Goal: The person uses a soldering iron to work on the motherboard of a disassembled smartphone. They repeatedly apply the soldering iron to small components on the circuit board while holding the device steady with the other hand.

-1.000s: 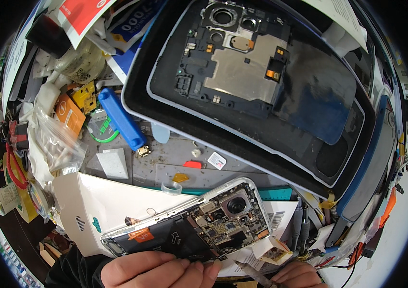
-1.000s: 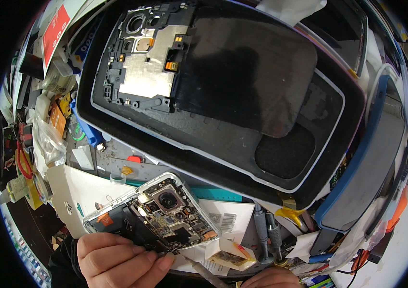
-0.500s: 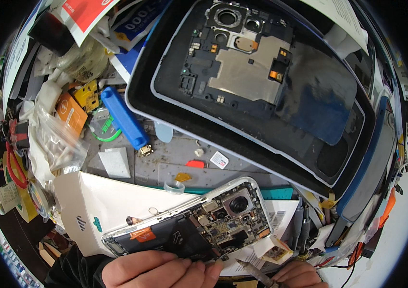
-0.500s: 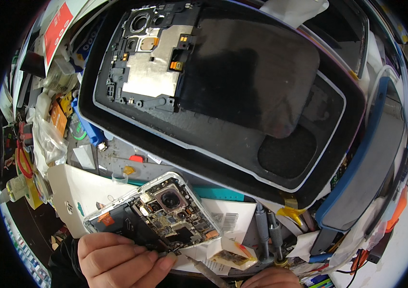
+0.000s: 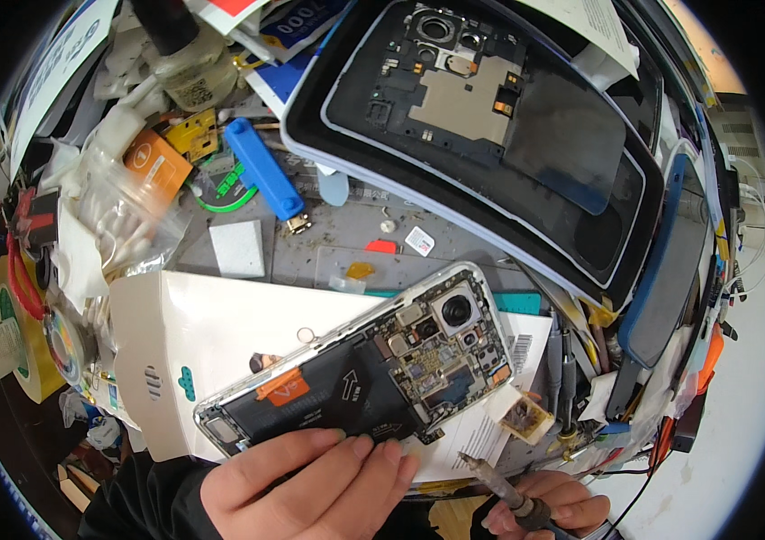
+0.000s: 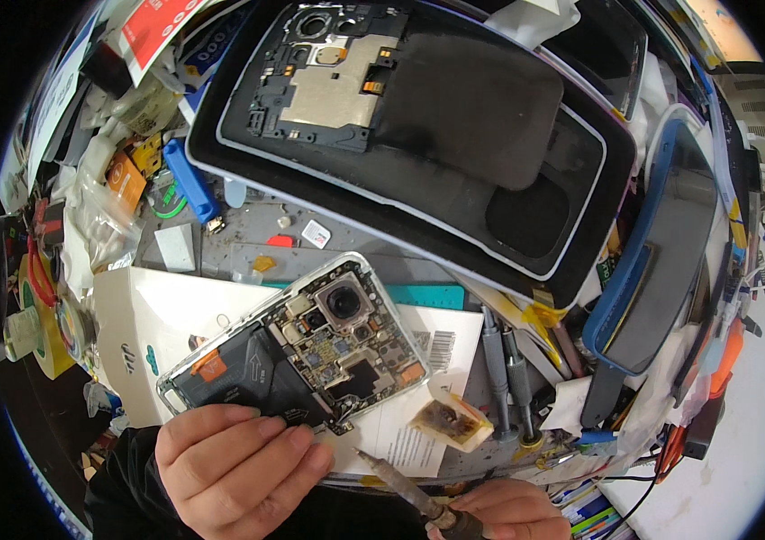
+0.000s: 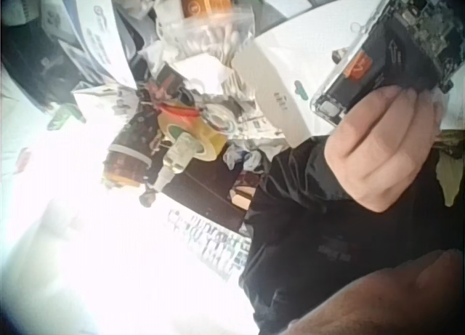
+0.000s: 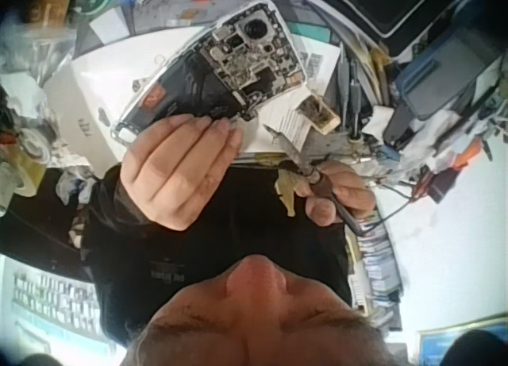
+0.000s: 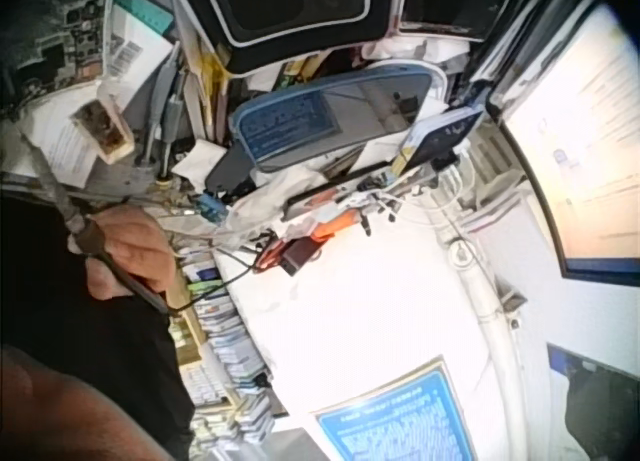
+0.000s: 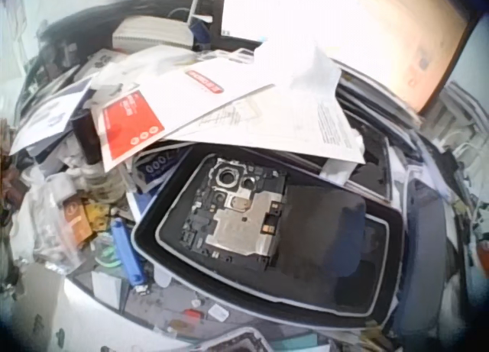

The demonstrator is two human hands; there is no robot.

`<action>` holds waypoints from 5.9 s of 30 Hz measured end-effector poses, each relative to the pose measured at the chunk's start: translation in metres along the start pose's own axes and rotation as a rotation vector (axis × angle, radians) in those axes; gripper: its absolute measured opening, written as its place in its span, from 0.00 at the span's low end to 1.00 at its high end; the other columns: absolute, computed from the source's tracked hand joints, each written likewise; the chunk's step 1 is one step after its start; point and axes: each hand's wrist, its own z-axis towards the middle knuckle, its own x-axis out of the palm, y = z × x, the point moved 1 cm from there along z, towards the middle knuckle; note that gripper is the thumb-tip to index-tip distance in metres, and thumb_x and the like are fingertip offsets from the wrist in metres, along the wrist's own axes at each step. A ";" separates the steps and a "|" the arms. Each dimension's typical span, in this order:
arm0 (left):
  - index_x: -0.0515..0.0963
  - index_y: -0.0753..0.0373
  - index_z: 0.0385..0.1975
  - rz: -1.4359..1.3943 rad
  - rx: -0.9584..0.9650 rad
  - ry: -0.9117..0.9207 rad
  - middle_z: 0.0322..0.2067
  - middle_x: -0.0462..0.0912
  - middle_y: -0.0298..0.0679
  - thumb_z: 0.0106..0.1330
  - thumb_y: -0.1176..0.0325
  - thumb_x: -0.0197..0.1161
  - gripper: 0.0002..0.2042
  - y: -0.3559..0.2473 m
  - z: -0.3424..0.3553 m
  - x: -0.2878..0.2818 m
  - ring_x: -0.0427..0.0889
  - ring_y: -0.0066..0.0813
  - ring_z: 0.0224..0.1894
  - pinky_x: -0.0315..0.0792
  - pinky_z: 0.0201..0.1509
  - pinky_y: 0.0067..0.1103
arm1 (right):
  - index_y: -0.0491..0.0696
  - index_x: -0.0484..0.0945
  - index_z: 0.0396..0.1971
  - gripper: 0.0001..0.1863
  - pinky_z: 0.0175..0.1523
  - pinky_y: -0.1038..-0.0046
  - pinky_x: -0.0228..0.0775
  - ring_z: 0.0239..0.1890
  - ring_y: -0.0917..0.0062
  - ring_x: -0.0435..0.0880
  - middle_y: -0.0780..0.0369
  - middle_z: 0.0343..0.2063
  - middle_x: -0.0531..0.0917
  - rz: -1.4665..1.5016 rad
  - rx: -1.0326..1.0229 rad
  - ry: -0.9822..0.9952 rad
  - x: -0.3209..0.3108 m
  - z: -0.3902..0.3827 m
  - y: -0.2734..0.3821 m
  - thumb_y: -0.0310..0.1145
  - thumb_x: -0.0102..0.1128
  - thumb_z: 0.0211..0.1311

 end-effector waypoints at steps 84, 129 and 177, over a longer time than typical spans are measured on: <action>0.88 0.41 0.52 0.335 -0.001 0.106 0.58 0.84 0.15 0.72 0.61 0.61 0.13 -0.027 -0.021 0.025 0.79 0.15 0.57 0.64 0.60 0.23 | 0.41 0.68 0.46 0.14 0.30 0.65 0.76 0.22 0.66 0.79 0.54 0.28 0.77 -0.095 -0.096 -0.112 0.002 -0.003 -0.008 0.31 0.63 0.71; 0.89 0.42 0.49 0.294 -0.002 0.014 0.57 0.85 0.15 0.71 0.61 0.63 0.12 -0.021 -0.019 0.028 0.79 0.15 0.56 0.64 0.59 0.22 | 0.42 0.68 0.46 0.15 0.27 0.66 0.73 0.22 0.68 0.78 0.54 0.27 0.78 -0.158 -0.123 -0.144 0.005 -0.004 -0.009 0.33 0.63 0.71; 0.89 0.58 0.45 -0.039 -0.027 0.146 0.48 0.89 0.33 0.64 0.60 0.74 0.14 -0.002 0.006 -0.028 0.88 0.26 0.48 0.76 0.50 0.24 | 0.44 0.70 0.44 0.13 0.29 0.68 0.75 0.21 0.69 0.77 0.57 0.23 0.77 -0.092 -0.170 -0.212 0.007 0.001 -0.011 0.36 0.61 0.73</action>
